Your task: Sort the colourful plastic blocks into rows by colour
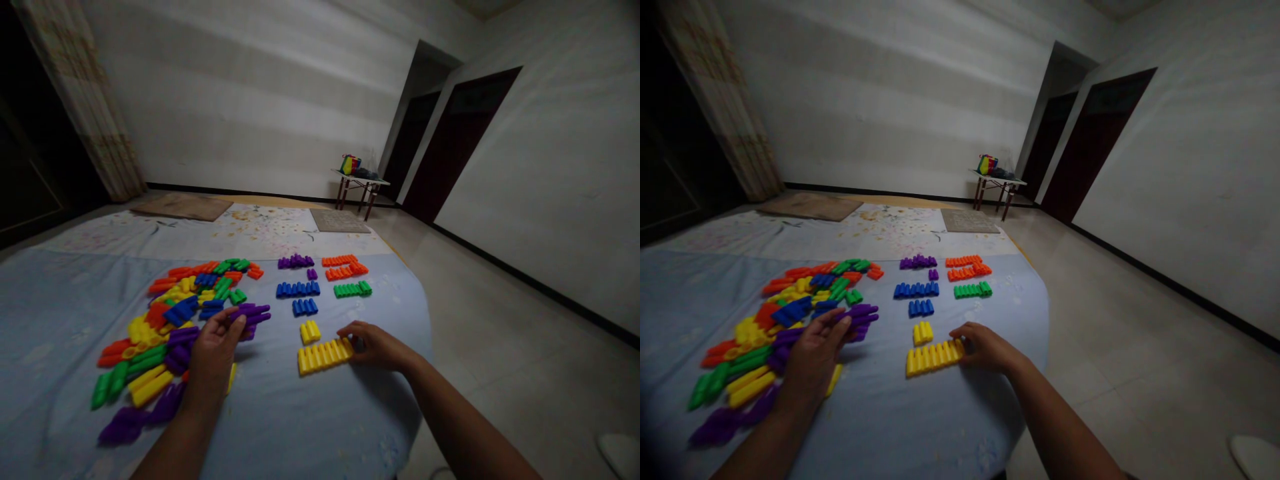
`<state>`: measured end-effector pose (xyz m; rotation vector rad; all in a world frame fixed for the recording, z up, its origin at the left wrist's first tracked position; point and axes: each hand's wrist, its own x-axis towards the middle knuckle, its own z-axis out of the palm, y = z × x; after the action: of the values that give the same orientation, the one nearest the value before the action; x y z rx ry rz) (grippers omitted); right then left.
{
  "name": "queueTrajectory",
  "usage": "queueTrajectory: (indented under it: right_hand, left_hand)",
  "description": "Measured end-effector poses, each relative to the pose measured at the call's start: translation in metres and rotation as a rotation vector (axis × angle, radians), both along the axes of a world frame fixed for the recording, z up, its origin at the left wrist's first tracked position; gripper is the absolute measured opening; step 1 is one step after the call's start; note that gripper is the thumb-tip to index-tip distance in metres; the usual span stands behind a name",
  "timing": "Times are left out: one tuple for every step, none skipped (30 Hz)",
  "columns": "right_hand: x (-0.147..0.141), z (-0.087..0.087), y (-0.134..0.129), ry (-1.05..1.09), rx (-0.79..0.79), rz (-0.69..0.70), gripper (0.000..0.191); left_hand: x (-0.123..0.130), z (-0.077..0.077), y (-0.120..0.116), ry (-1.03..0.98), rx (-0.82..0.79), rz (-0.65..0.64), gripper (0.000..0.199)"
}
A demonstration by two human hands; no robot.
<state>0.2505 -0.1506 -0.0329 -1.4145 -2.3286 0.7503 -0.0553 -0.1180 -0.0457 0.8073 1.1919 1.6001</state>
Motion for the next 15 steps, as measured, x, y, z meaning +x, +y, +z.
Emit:
queueTrajectory:
  right_hand:
    - [-0.001, -0.001, 0.000, 0.003, 0.004, -0.004, 0.047]
    - [-0.001, -0.002, 0.000, 0.005, 0.005, -0.008, 0.047]
    - [-0.002, -0.002, 0.000, 0.006, -0.001, -0.012, 0.047]
    - [-0.001, -0.002, 0.000, 0.008, -0.015, -0.015, 0.048]
    - [-0.001, 0.000, 0.000, 0.013, -0.032, -0.024, 0.049]
    - [-0.001, 0.002, 0.001, 0.024, -0.047, -0.039, 0.050]
    - [-0.003, 0.005, 0.002, 0.043, -0.051, -0.063, 0.051]
    - [-0.006, 0.009, 0.004, 0.069, -0.039, -0.091, 0.050]
    - [-0.011, 0.013, 0.006, 0.104, -0.011, -0.120, 0.048]
    - [-0.018, 0.018, 0.008, 0.143, 0.025, -0.143, 0.044]
    - [-0.027, 0.022, 0.011, 0.183, 0.061, -0.155, 0.040]
    - [-0.038, 0.026, 0.014, 0.227, 0.090, -0.158, 0.036]
    - [-0.050, 0.028, 0.016, 0.264, 0.095, -0.145, 0.034]
    - [-0.063, 0.030, 0.019, 0.303, 0.089, -0.132, 0.033]
    - [-0.076, 0.030, 0.022, 0.340, 0.073, -0.130, 0.033]
  left_hand:
    - [0.000, -0.001, 0.000, -0.002, 0.006, -0.002, 0.047]
    - [0.000, -0.003, 0.001, -0.004, 0.010, -0.004, 0.047]
    - [0.000, -0.004, 0.001, -0.004, 0.012, -0.005, 0.048]
    - [0.000, -0.004, 0.001, -0.002, 0.012, -0.007, 0.048]
    - [0.000, -0.005, 0.001, 0.002, 0.012, -0.010, 0.048]
    - [0.000, -0.004, 0.000, 0.006, 0.012, -0.010, 0.048]
    - [0.000, -0.003, -0.001, 0.011, 0.012, -0.011, 0.048]
    - [0.001, -0.002, -0.001, 0.016, 0.011, -0.014, 0.048]
    - [0.002, -0.001, -0.002, 0.021, 0.007, -0.020, 0.049]
    - [0.003, 0.001, -0.003, 0.023, 0.004, -0.029, 0.050]
    - [0.004, 0.002, -0.004, 0.021, 0.001, -0.043, 0.052]
    - [0.006, 0.003, -0.006, 0.016, -0.002, -0.061, 0.053]
    - [0.008, 0.004, -0.007, 0.009, -0.004, -0.079, 0.054]
    - [0.011, 0.005, -0.009, 0.002, -0.006, -0.097, 0.054]
    - [0.013, 0.006, -0.011, -0.004, -0.007, -0.113, 0.054]
